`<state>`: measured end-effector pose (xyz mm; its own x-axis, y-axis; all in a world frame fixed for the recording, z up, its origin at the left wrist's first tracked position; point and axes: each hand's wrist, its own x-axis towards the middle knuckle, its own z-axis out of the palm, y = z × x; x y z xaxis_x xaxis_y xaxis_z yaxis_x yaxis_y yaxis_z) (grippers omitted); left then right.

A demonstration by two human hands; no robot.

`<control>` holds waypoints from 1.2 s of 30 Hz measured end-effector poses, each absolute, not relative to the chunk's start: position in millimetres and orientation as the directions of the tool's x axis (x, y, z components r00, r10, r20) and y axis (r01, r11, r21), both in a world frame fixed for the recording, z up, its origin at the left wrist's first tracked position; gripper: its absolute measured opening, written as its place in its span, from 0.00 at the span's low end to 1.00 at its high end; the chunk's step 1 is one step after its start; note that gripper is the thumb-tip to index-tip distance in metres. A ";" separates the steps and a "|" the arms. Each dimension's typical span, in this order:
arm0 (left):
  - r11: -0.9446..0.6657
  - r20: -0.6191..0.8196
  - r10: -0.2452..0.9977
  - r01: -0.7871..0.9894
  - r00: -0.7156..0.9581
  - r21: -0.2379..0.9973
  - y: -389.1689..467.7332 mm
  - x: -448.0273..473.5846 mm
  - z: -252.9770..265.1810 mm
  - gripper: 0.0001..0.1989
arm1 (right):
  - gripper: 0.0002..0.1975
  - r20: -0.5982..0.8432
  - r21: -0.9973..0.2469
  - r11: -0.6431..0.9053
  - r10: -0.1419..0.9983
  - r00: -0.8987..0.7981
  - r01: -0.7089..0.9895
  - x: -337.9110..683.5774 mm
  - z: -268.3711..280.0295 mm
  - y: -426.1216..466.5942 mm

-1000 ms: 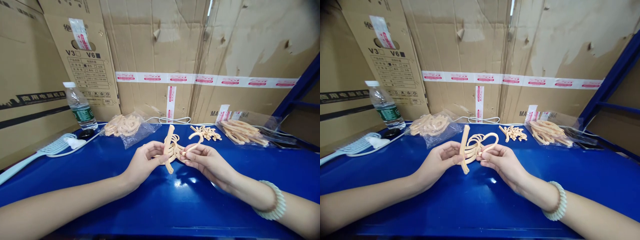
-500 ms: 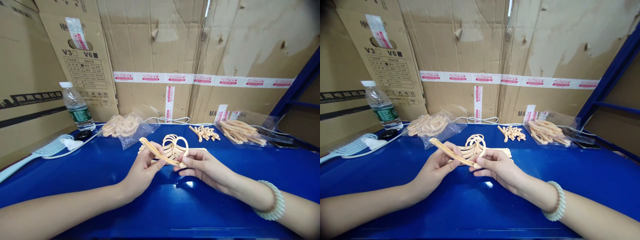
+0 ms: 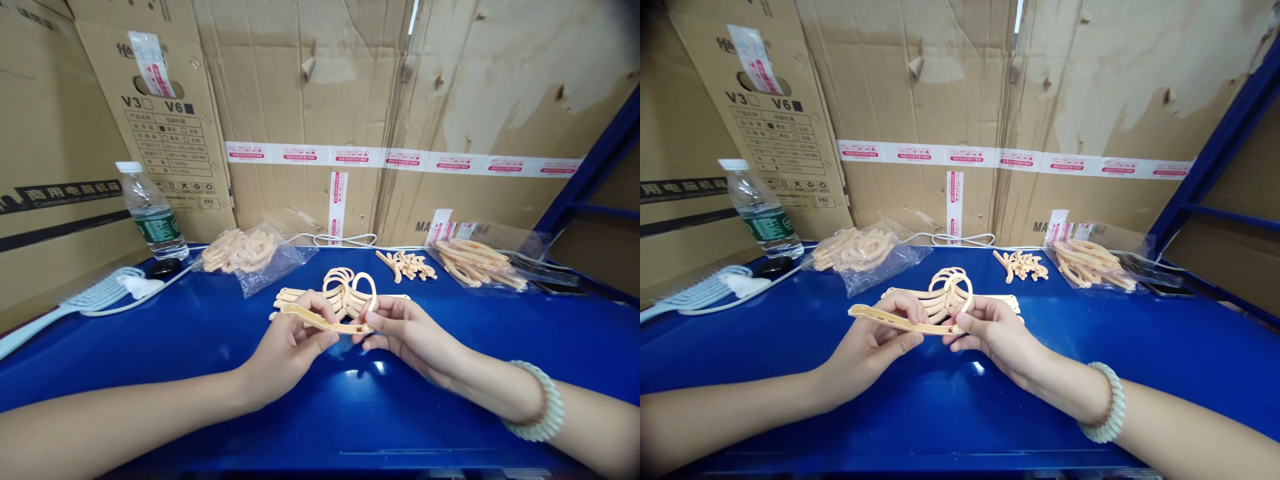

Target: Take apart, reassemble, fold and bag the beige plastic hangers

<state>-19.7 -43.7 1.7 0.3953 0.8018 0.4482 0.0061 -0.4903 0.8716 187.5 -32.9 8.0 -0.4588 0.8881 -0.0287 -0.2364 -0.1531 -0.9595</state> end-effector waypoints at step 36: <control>-0.132 0.117 0.899 0.005 0.421 0.991 -38.3 -11.5 3.5 0.08 | 0.17 0.118 -0.992 0.092 0.906 -0.407 -0.083 185.1 8.8 -32.4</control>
<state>-11.5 -38.3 3.5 0.4212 0.8994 0.1171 0.0053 -0.1315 0.9913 185.1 -32.4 8.8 -0.4074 0.9056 0.1178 -0.0829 0.0917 -0.9923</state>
